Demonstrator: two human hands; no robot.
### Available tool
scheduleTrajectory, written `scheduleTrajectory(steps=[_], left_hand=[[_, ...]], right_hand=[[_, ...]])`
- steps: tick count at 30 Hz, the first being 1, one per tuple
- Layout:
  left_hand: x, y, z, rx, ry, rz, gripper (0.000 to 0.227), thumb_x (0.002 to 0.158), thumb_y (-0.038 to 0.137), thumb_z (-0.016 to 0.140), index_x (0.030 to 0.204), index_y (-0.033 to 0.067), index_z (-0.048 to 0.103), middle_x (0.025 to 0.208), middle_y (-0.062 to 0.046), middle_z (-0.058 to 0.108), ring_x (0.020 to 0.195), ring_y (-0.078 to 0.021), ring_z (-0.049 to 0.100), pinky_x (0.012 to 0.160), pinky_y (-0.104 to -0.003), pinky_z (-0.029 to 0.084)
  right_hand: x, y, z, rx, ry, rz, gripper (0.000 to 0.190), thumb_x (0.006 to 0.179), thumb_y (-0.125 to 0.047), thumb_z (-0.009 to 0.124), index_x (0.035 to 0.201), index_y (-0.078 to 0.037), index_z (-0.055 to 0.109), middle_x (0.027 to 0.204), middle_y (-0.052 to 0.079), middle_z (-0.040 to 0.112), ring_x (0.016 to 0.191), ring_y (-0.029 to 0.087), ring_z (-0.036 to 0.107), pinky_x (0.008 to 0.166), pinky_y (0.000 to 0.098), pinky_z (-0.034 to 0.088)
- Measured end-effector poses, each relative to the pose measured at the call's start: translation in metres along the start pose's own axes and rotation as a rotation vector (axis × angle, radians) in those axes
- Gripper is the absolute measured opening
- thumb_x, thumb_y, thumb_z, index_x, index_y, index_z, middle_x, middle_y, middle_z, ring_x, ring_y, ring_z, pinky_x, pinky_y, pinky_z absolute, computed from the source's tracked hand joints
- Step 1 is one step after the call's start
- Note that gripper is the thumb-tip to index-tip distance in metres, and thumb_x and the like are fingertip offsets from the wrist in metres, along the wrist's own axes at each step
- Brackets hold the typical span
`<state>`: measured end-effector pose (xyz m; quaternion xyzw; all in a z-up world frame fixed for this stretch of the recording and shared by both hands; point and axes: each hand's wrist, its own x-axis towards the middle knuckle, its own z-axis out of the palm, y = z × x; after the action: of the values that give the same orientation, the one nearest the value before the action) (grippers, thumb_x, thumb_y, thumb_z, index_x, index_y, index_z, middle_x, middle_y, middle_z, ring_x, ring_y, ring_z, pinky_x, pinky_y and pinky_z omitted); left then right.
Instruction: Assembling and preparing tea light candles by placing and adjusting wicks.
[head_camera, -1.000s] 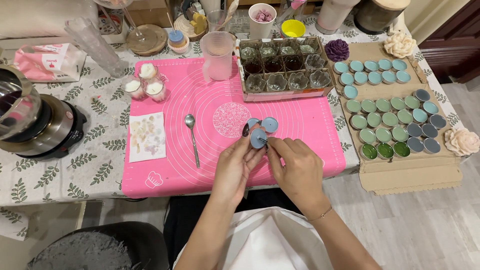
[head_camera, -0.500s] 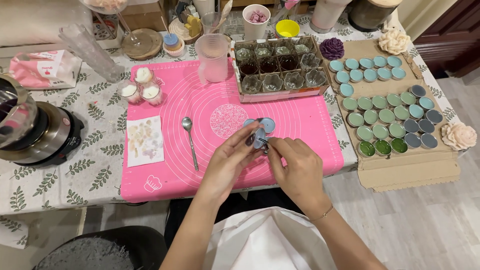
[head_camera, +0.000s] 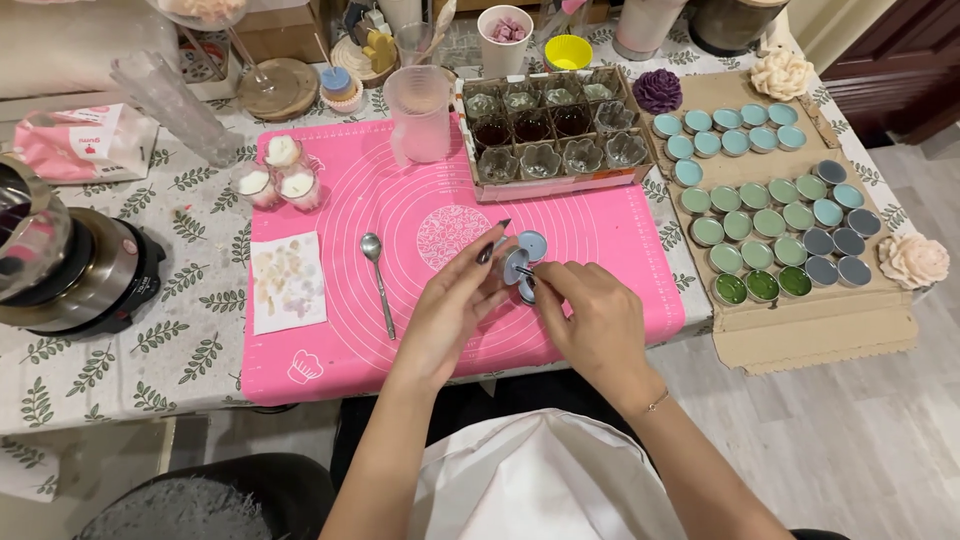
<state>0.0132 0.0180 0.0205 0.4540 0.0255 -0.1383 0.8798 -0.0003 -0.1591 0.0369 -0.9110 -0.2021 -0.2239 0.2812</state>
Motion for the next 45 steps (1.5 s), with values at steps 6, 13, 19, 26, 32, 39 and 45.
scheduleTrajectory(steps=[6, 13, 19, 26, 32, 39, 45], left_hand=[[0.020, -0.036, -0.016, 0.233, 0.141, -0.049, 0.042, 0.111, 0.029, 0.056, 0.132, -0.0048, 0.068, 0.106, -0.011, 0.068, 0.091, -0.0169, 0.064, 0.086, -0.035, 0.054], [0.028, -0.032, -0.014, 0.131, 0.077, -0.012, 0.040, 0.097, 0.023, 0.053, 0.132, 0.0073, 0.066, 0.112, 0.001, 0.077, 0.098, -0.0071, 0.071, 0.090, -0.024, 0.058], [0.021, -0.023, -0.004, 0.456, 0.097, 0.016, 0.036, 0.109, 0.021, 0.062, 0.130, -0.0054, 0.074, 0.104, -0.020, 0.072, 0.091, -0.0197, 0.070, 0.087, -0.034, 0.057], [0.019, -0.022, -0.006, 0.359, -0.005, 0.058, 0.041, 0.099, 0.019, 0.063, 0.137, 0.0049, 0.064, 0.120, -0.009, 0.073, 0.104, -0.0150, 0.070, 0.095, -0.031, 0.058], [0.016, -0.027, -0.008, 0.385, -0.061, 0.157, 0.040, 0.097, 0.012, 0.067, 0.136, 0.0021, 0.064, 0.129, -0.009, 0.070, 0.117, -0.0142, 0.066, 0.102, -0.031, 0.054], [0.017, -0.036, -0.023, 0.057, 0.075, 0.124, 0.046, 0.102, 0.018, 0.055, 0.146, 0.0034, 0.055, 0.139, -0.011, 0.065, 0.116, -0.0178, 0.066, 0.105, -0.035, 0.054], [0.010, -0.040, -0.026, -0.084, 0.091, 0.027, 0.047, 0.104, 0.026, 0.053, 0.144, 0.0033, 0.057, 0.135, -0.013, 0.067, 0.112, -0.0181, 0.066, 0.103, -0.036, 0.055]], right_hand=[[0.002, 0.007, 0.001, 0.002, -0.014, -0.028, 0.009, 0.089, -0.011, 0.072, 0.098, -0.009, 0.071, 0.079, 0.005, 0.069, 0.070, 0.025, 0.063, 0.061, 0.0396, 0.050], [0.002, 0.014, -0.004, 0.003, -0.032, 0.017, 0.010, 0.087, -0.012, 0.072, 0.097, -0.009, 0.072, 0.078, 0.005, 0.069, 0.068, 0.025, 0.063, 0.061, 0.0398, 0.050], [-0.002, 0.017, -0.004, -0.027, -0.033, 0.031, 0.007, 0.088, -0.013, 0.073, 0.094, -0.010, 0.072, 0.076, 0.005, 0.069, 0.067, 0.025, 0.063, 0.060, 0.0397, 0.050], [-0.004, 0.018, -0.006, 0.037, -0.056, 0.066, 0.008, 0.088, -0.012, 0.071, 0.095, -0.009, 0.072, 0.078, 0.005, 0.070, 0.067, 0.025, 0.064, 0.061, 0.0394, 0.051], [-0.002, 0.019, -0.008, 0.259, -0.154, 0.378, 0.013, 0.090, -0.016, 0.069, 0.100, -0.008, 0.073, 0.078, 0.010, 0.074, 0.063, 0.025, 0.070, 0.060, 0.0364, 0.054], [-0.010, 0.026, -0.002, 0.156, -0.123, 0.401, 0.018, 0.090, -0.019, 0.070, 0.103, -0.007, 0.073, 0.084, 0.012, 0.076, 0.070, 0.027, 0.074, 0.064, 0.0369, 0.056], [-0.024, 0.033, 0.007, 0.057, -0.075, 0.294, 0.023, 0.089, -0.018, 0.072, 0.109, -0.006, 0.071, 0.090, 0.014, 0.073, 0.082, 0.029, 0.073, 0.071, 0.0404, 0.056]])
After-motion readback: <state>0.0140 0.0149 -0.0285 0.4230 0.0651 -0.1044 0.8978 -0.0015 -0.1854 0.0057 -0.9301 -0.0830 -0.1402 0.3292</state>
